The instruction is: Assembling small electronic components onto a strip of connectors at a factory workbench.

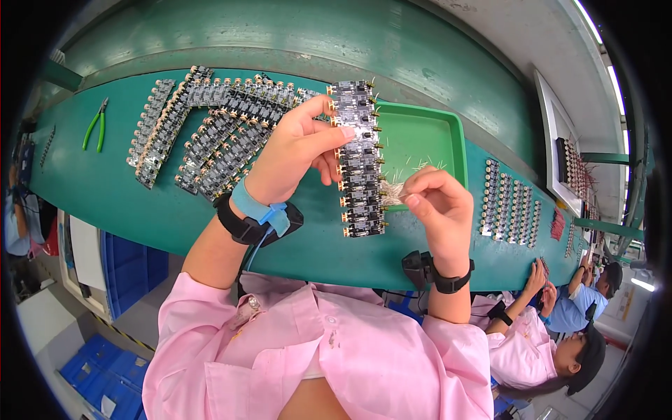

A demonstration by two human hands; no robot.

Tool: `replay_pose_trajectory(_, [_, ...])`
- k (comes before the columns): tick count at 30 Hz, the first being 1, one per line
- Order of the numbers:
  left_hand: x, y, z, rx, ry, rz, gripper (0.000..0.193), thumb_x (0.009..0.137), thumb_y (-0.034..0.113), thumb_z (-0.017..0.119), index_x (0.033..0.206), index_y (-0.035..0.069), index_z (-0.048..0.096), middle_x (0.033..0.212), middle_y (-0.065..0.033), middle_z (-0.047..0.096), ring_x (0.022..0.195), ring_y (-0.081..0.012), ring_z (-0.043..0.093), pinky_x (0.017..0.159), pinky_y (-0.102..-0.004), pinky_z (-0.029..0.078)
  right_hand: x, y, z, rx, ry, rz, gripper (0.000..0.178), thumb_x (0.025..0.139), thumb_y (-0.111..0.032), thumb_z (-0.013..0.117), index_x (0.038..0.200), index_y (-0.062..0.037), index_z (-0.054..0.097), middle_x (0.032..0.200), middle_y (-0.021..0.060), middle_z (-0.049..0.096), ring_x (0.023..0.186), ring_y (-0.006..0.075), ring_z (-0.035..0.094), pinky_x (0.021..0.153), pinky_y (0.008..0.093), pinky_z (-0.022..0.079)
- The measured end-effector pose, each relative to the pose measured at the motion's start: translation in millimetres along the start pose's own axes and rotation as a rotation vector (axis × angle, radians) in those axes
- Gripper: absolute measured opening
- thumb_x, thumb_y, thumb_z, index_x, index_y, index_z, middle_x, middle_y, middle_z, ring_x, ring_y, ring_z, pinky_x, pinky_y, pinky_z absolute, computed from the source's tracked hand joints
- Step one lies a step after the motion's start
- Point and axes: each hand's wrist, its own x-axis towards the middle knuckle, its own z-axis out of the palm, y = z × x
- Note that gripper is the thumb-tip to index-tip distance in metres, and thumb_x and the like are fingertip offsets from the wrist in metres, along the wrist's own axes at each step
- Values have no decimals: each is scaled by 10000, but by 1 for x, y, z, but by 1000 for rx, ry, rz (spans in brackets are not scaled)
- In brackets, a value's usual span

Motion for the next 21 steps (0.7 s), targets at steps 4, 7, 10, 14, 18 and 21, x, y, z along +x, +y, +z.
replay_pose_trajectory(4, [-1,1,-1,16,7,-3,228,812,117,582,985,22,468,656,-23,543,466,-124,564,379,-206,421,-7,0,7,37,-19,1,91,764,60,593,843,26,563,825,73,567,749,139,530,680,244,423])
replay_pose_trajectory(7, [-2,2,1,29,-2,6,229,809,120,587,975,21,464,635,-26,544,464,-125,564,375,-207,418,-8,1,6,-13,-22,-27,82,763,63,595,833,25,574,834,71,574,761,143,537,689,247,424])
replay_pose_trajectory(10, [-1,0,1,28,-3,6,232,808,120,588,975,20,463,625,-26,544,464,-123,562,374,-208,418,-7,3,6,-111,-32,-84,76,758,55,602,822,23,575,831,75,578,766,149,541,690,251,426])
replay_pose_trajectory(14, [-1,-2,-1,22,4,4,231,807,120,591,971,18,463,616,-25,544,462,-121,559,372,-208,417,-4,3,8,-262,-49,-127,69,748,38,614,802,17,577,814,79,582,755,154,548,673,252,429])
replay_pose_trajectory(18, [0,-1,1,18,-4,-1,239,805,119,594,968,12,456,611,-26,541,460,-122,558,370,-209,416,-4,3,6,-319,-31,-167,68,741,24,623,791,9,579,793,74,584,737,156,552,648,250,432])
replay_pose_trajectory(21, [1,-1,3,20,-10,-2,243,804,118,596,966,9,452,609,-28,540,459,-122,557,369,-210,416,-3,3,4,-376,-42,-197,69,739,18,625,788,6,578,780,72,584,720,159,554,631,251,434])
